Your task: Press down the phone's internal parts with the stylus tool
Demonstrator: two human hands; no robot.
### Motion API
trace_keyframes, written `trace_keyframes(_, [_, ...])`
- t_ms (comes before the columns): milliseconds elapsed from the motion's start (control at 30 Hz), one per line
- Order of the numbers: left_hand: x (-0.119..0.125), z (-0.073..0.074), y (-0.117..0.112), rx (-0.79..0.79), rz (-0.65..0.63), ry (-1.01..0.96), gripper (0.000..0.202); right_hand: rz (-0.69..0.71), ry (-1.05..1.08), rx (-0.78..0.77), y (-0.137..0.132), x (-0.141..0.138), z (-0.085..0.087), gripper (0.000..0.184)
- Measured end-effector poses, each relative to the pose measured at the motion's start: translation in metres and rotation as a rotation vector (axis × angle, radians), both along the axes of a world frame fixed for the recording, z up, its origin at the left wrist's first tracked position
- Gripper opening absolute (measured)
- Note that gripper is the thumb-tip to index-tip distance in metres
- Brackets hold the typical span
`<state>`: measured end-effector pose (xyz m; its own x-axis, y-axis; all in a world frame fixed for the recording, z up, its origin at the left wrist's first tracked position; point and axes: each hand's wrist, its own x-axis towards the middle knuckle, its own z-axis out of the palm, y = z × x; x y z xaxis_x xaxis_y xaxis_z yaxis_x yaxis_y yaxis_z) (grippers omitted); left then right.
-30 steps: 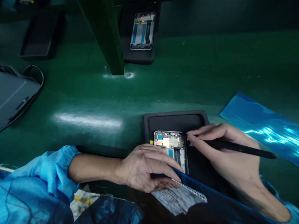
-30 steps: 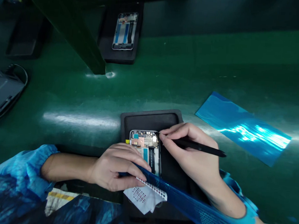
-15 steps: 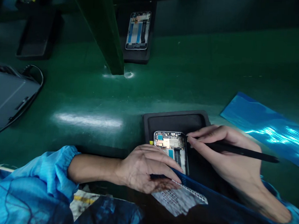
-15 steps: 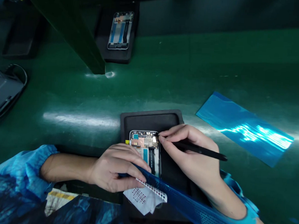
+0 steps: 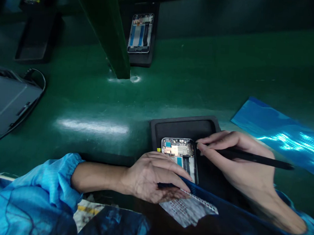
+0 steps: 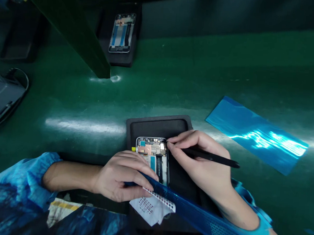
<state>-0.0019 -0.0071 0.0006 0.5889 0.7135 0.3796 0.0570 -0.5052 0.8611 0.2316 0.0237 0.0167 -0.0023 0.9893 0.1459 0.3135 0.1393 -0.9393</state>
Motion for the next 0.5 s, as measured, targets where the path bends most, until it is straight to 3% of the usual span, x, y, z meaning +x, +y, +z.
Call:
trace_keyframes(167, [-0.0010,0.0044,-0.0006,0.008,-0.010,0.010,0.033,-0.002,-0.012,0.014,0.0000,0.0004,-0.0008,0.023])
trace_keyframes(367, [-0.0006,-0.0025,-0.0047,-0.072,-0.011,-0.005,0.014,0.024,-0.058,0.008,-0.0016,0.0004,-0.0018,0.024])
trace_keyframes(500, [-0.0021,-0.0011,-0.0058,-0.127,-0.031,0.044,0.026,0.005,-0.010,-0.006,-0.0017,-0.0001,-0.0013,0.023])
